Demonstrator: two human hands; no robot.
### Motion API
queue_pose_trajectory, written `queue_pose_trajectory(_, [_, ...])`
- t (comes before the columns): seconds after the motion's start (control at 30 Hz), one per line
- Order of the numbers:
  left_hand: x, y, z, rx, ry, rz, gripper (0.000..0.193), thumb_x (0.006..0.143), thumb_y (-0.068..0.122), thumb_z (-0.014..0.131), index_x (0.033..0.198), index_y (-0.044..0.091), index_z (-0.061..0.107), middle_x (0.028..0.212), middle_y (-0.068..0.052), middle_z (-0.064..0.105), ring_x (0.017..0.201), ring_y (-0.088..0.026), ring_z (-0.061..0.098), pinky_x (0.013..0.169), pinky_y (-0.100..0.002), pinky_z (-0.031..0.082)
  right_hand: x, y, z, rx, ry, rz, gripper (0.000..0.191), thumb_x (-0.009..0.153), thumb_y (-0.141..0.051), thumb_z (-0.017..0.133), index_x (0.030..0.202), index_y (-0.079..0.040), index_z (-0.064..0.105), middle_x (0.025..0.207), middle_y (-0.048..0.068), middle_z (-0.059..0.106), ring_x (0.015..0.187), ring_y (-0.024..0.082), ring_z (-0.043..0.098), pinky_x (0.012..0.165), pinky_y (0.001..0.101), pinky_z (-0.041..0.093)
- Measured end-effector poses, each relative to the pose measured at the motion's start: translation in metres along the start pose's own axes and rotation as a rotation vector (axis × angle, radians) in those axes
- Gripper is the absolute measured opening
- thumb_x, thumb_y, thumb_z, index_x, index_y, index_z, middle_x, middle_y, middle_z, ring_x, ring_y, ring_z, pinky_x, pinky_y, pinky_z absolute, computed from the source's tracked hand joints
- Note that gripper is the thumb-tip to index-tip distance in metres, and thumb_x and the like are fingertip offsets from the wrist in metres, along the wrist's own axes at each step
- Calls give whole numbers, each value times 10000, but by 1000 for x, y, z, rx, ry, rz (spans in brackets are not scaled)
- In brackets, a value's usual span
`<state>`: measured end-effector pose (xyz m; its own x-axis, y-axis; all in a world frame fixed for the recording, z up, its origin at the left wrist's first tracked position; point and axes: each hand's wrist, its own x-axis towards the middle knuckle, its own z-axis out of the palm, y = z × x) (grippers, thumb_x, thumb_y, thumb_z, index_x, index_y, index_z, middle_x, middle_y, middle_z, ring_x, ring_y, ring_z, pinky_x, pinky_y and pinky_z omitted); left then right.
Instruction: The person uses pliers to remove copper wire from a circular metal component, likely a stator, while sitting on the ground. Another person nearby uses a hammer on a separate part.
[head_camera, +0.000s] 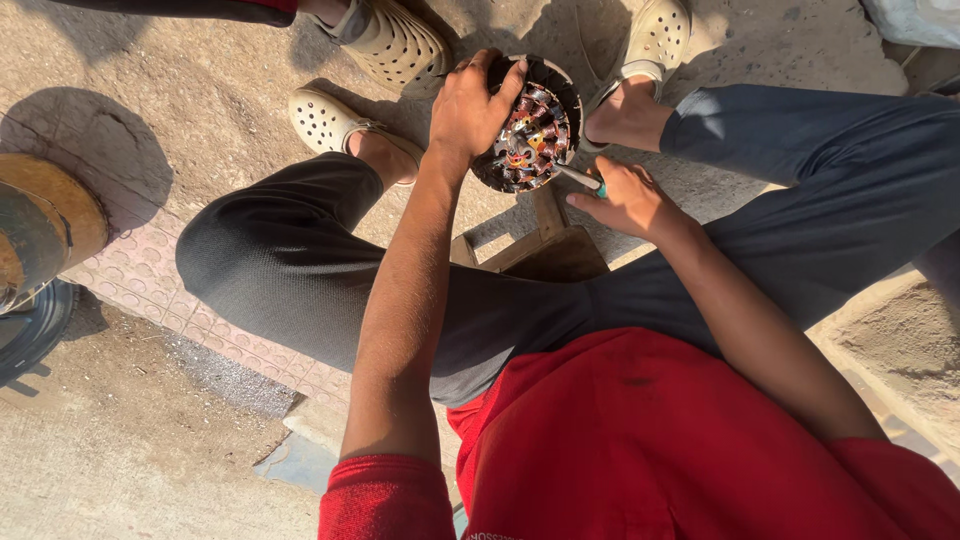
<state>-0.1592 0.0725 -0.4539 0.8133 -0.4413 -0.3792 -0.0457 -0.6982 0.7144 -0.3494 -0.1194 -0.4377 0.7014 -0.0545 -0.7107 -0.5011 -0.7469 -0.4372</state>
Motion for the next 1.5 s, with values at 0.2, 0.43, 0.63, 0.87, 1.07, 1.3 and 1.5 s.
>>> queue_pose_trajectory(0.2, [2,0,2,15,-19,-13,732,940,670,513,1338,68,635,1260,-193,698,1200,-366,656,1036,-478,490,-22,15,-15,283,-315,115,500,776,-307,829,1160,-53,637,964,130,681,905,238,635,829,393,506])
queue_pose_trajectory(0.43, [6,-6,5,70,-84,53,1036,626,833,760,1335,89,623,1169,-146,746,1110,-312,725,976,-483,537,-31,6,-10,642,-261,-41,526,824,-255,748,1291,-49,621,989,68,735,934,136,687,840,301,533])
queue_pose_trajectory(0.63, [5,-9,5,4,-36,87,1021,618,823,806,1312,89,660,1180,-138,756,1113,-301,733,991,-471,549,-51,-15,3,144,148,-110,573,836,-218,768,1377,-93,622,946,104,751,795,219,702,768,387,563])
queue_pose_trajectory(0.87, [2,-6,4,12,-35,49,1026,607,833,805,1307,94,666,1156,-125,768,1103,-294,739,982,-462,551,-57,-29,6,-316,554,-334,561,792,-147,821,1341,-114,708,958,86,705,820,278,676,672,438,570])
queue_pose_trajectory(1.07, [1,-3,4,27,-16,73,1016,622,825,807,1303,85,670,1163,-141,760,1101,-307,735,979,-470,551,-70,-43,-5,-397,732,-387,558,797,-129,780,1327,-8,654,991,98,691,888,274,664,782,432,544])
queue_pose_trajectory(1.3, [0,-4,6,-3,5,75,1029,627,796,825,1307,44,654,1172,-169,753,1099,-314,742,970,-458,572,-65,-31,16,-185,328,-160,468,1037,-242,649,1394,53,581,1073,218,688,891,357,683,760,444,563])
queue_pose_trajectory(1.5, [0,-8,11,1,38,126,1042,644,783,850,1313,13,641,1174,-192,745,1095,-329,736,950,-473,565,-56,-14,14,815,-165,34,433,1065,-346,486,1311,-5,590,893,151,689,765,263,688,688,421,592])
